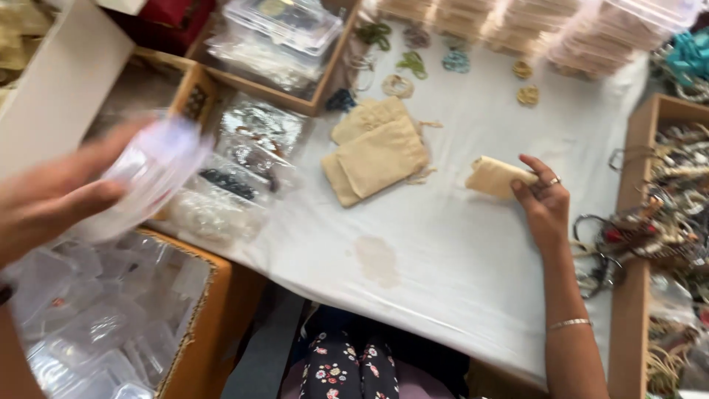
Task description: The recorder is packing various jewelry items into small plastic bags and then into a pouch and small plastic box.
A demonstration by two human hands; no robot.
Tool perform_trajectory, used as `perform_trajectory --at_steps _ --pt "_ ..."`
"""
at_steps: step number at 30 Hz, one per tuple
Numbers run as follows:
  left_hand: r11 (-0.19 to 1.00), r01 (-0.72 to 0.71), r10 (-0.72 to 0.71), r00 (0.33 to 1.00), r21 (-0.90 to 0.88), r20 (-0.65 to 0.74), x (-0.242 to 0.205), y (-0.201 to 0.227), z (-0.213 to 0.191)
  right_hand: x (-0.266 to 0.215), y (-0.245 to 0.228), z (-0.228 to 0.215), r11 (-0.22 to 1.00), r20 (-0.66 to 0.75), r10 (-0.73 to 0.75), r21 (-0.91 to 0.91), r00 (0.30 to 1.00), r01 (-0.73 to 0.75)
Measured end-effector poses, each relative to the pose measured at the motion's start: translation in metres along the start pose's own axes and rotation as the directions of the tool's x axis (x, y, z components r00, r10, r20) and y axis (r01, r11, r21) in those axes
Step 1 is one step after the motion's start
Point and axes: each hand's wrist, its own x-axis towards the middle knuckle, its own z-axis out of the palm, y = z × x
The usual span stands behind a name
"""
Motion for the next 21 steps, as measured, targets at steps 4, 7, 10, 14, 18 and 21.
perform_trajectory --at_steps 4,7,10,14,18,21 --pt "0.613 -0.749 0.742 0.655 0.249 0.144 0.067 0.180 0.150 -0.007 0.026 -0.016 0.980 0.012 0.053 0.192 0.999 -0.054" --pt "0.592 -0.768 0.800 0.597 -0.244 0.063 0.176 0.205 0.259 -0.017 0.025 -0.019 0.942 0.237 0.043 0.314 0.971 -0.119" --pt "0.458 -0.421 0.683 0.730 -0.783 0.007 0.266 0.189 0.367 -0.032 -0.004 -0.001 0.943 0.470 0.065 0.259 0.880 -0.208" --pt "0.280 -0.182 0.566 0.825 -0.942 0.008 0.307 0.150 0.446 -0.027 -0.028 0.014 0.917 0.524 0.136 0.254 0.841 -0.307" --pt "0.328 -0.325 0.685 0.729 -0.887 -0.014 0.271 0.163 0.434 -0.016 -0.007 0.005 0.908 0.487 0.076 0.328 0.870 -0.262" --pt "0.327 -0.254 0.636 0.772 -0.910 0.013 0.273 0.164 0.431 -0.019 0.005 0.002 0.914 0.444 0.081 0.324 0.892 -0.244"
